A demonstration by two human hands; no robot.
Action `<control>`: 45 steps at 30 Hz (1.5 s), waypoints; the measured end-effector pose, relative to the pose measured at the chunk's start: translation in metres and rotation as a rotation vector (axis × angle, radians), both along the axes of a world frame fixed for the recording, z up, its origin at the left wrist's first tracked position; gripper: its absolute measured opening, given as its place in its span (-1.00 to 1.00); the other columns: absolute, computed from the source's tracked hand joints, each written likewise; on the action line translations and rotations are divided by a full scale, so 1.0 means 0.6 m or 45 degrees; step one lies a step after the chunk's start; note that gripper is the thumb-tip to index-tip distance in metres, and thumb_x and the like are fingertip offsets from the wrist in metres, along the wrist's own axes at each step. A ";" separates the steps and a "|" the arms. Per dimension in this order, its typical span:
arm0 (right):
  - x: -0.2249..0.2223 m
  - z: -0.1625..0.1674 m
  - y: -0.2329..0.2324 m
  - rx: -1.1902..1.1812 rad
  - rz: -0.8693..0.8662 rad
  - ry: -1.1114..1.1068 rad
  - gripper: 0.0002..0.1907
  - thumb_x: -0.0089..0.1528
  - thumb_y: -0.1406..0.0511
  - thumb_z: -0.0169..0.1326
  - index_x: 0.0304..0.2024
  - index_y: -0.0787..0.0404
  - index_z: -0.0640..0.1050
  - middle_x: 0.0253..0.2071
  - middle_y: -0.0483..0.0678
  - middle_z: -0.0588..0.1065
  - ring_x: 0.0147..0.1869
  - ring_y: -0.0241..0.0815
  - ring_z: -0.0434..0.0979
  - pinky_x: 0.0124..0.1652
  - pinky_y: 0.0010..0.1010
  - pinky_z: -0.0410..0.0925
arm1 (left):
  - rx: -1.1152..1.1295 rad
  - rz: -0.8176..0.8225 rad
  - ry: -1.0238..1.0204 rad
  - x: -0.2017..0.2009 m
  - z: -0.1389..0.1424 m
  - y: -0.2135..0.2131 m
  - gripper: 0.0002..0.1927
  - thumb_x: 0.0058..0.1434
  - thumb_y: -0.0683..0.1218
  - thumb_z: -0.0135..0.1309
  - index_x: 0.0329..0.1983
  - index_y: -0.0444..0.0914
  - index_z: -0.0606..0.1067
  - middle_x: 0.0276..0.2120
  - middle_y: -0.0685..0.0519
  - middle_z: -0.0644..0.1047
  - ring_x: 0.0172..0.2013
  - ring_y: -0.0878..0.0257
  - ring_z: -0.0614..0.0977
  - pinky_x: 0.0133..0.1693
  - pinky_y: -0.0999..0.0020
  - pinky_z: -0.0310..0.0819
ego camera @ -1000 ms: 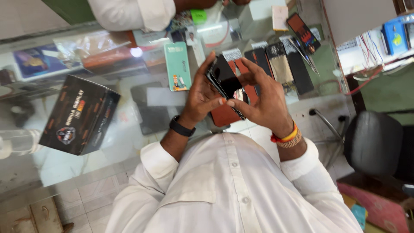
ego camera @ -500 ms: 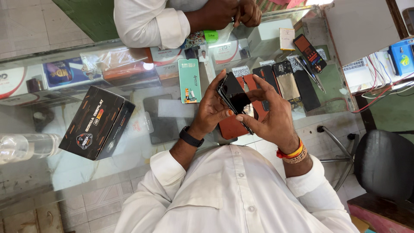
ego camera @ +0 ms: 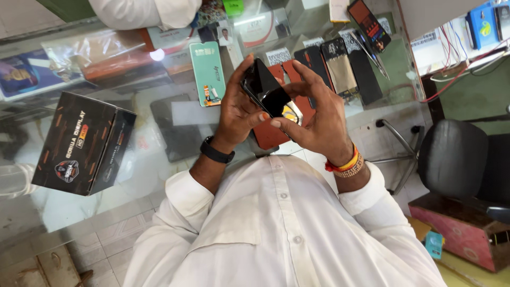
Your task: The person cleans a phone chassis with a wipe, applies adhesive around its edges using a small tube, then picks up a replacement display and aligns it to the chassis. The person presses the display onto the chassis to bond it.
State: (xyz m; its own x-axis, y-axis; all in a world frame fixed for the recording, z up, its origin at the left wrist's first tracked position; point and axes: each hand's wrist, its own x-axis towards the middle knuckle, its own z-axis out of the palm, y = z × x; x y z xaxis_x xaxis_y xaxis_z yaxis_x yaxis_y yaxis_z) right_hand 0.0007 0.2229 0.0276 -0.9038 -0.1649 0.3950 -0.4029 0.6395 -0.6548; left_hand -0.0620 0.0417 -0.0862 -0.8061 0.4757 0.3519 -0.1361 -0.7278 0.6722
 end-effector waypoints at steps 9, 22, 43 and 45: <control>-0.001 -0.007 -0.013 -0.014 -0.062 0.015 0.02 0.19 -0.01 0.43 0.46 0.34 0.24 0.04 0.08 0.62 0.13 -0.06 0.71 0.13 -0.31 0.54 | 0.076 0.003 -0.041 -0.007 0.001 0.002 0.04 0.26 -0.18 0.37 0.62 -0.09 -0.05 0.26 -0.13 0.47 0.33 0.06 0.50 0.36 0.02 0.48; 0.012 -0.026 -0.003 0.003 -0.005 0.523 -0.48 0.21 0.21 0.36 0.09 0.36 0.50 0.08 0.16 0.55 0.21 0.11 0.56 0.18 -0.07 0.42 | 0.616 -0.213 -0.353 -0.028 0.010 -0.001 0.00 0.32 0.01 0.28 0.66 0.08 -0.09 0.23 -0.23 0.48 0.14 -0.02 0.60 0.30 -0.12 0.43; 0.008 -0.050 -0.024 0.156 0.038 0.439 -0.77 0.15 0.38 0.35 -0.14 0.17 0.66 -0.01 -0.10 0.64 0.27 -0.08 0.54 0.28 -0.02 0.25 | 0.556 -0.210 -0.555 -0.010 -0.050 0.027 -0.08 0.41 0.11 0.14 0.67 -0.01 -0.10 0.23 -0.27 0.47 0.17 0.03 0.61 0.19 0.13 0.60; 0.008 -0.049 -0.024 0.162 0.037 0.442 -0.77 0.16 0.38 0.35 -0.13 0.16 0.67 -0.01 -0.10 0.65 0.27 -0.08 0.55 0.27 -0.02 0.24 | 0.557 -0.217 -0.555 -0.009 -0.054 0.028 -0.09 0.41 0.11 0.14 0.67 -0.01 -0.10 0.23 -0.27 0.47 0.17 0.03 0.62 0.19 0.14 0.61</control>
State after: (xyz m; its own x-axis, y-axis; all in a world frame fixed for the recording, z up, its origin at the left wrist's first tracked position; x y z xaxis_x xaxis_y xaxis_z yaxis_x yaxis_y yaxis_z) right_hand 0.0054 0.2086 -0.0019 -0.7135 -0.2560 0.6521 -0.6064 0.6919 -0.3919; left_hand -0.0676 0.0587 -0.1186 -0.8446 0.4966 0.1999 -0.4681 -0.8663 0.1745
